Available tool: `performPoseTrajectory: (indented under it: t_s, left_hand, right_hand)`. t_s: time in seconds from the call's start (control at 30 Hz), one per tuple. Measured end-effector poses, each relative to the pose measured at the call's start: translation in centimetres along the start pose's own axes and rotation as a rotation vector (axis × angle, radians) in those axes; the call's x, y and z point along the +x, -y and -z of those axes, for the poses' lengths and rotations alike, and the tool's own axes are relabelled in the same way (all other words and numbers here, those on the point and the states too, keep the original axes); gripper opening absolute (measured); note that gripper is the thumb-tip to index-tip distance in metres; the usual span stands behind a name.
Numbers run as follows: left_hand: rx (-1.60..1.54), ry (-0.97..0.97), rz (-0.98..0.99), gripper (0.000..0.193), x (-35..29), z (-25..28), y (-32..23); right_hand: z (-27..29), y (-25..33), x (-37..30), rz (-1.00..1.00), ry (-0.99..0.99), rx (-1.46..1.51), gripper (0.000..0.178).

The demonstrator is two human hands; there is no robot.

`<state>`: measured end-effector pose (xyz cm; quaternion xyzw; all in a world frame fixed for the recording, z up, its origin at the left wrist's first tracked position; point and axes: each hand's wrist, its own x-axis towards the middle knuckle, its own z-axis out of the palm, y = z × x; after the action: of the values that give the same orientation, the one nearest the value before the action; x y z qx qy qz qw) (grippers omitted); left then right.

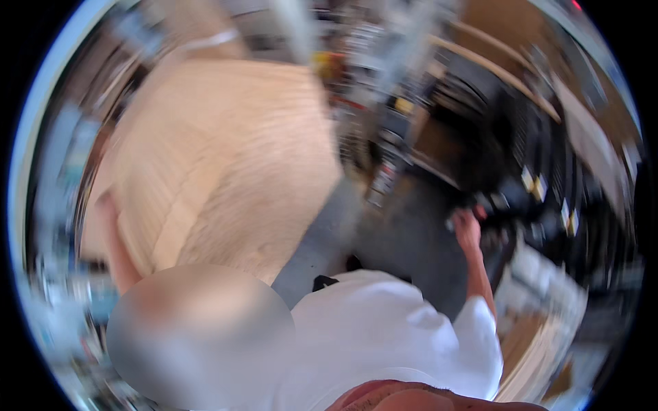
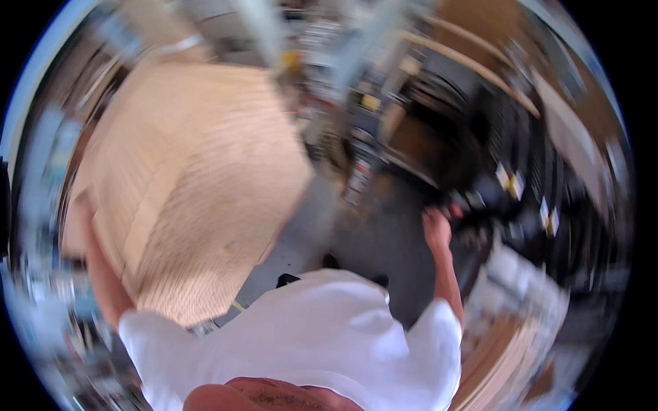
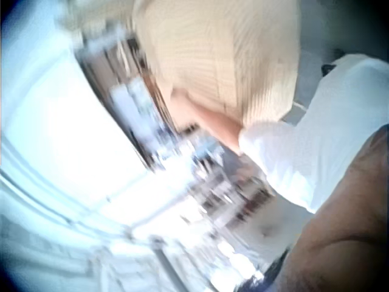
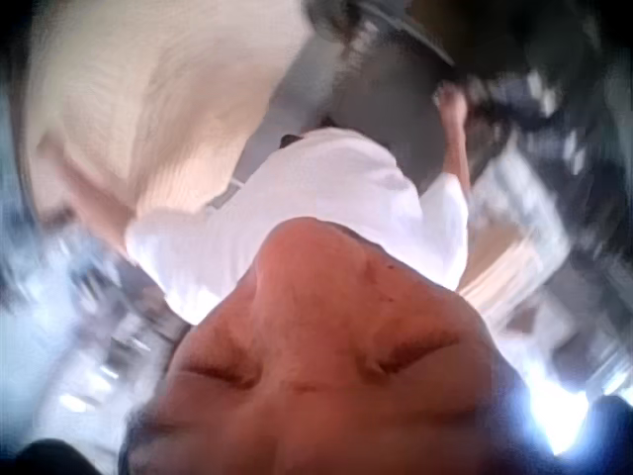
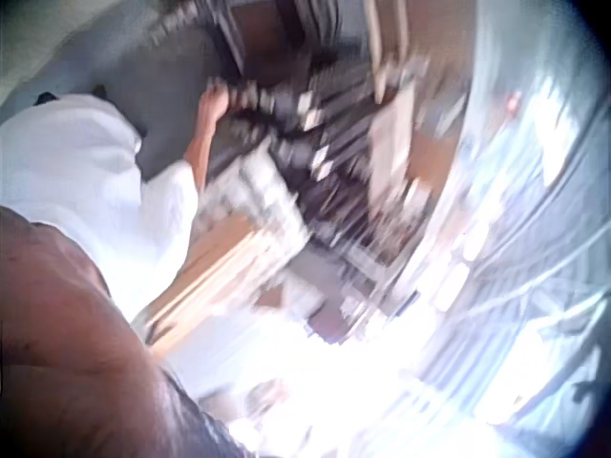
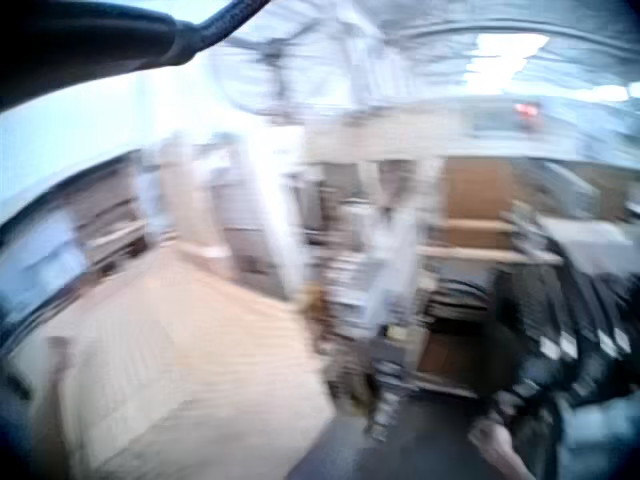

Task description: The person repeatedly picks up thin wooden strips from a stack and feeds them into a machine. The strips are processed and then placed onto a perforated wooden board. This cycle of picking, feeding, and stacking is performed continuously.

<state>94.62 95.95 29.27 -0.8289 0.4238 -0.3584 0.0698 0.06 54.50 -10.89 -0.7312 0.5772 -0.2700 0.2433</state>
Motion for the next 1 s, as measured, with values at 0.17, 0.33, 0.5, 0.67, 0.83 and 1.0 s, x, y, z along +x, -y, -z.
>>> performPoseTrajectory:
  t_s: [0.17, 0.33, 0.5, 0.67, 0.83, 1.0]
  left_hand:
    - [-0.798, -0.370, 0.301, 0.038, 5.6, 19.9, -29.8]
    - [-1.279, -0.140, -0.151, 0.026, -0.4, 26.7, -55.5]
    - [-1.548, 0.682, -0.449, 0.030, -12.3, 26.1, -79.2]
    - [-1.520, 0.985, -1.013, 0.033, -19.5, 24.4, -90.4]
    - [-1.373, 1.037, -1.145, 0.034, -19.2, 25.8, -97.1]
    - [-1.394, 0.972, -1.128, 0.032, -13.6, 22.9, -104.7]
  right_hand:
    - [9.4, -5.1, -10.3, -0.382, -0.243, -0.009, 0.024]
    - [14.3, -9.0, -20.7, -0.480, -0.516, -0.213, 0.027]
    - [18.0, -12.5, -33.0, -0.690, -0.698, -0.583, 0.036]
    - [18.1, -13.7, -47.0, -1.335, -0.477, -0.698, 0.036]
    - [15.6, -12.5, -52.7, -1.260, -0.741, -0.790, 0.030]
    - [17.5, -11.1, -50.5, -1.150, -0.761, -0.704, 0.027]
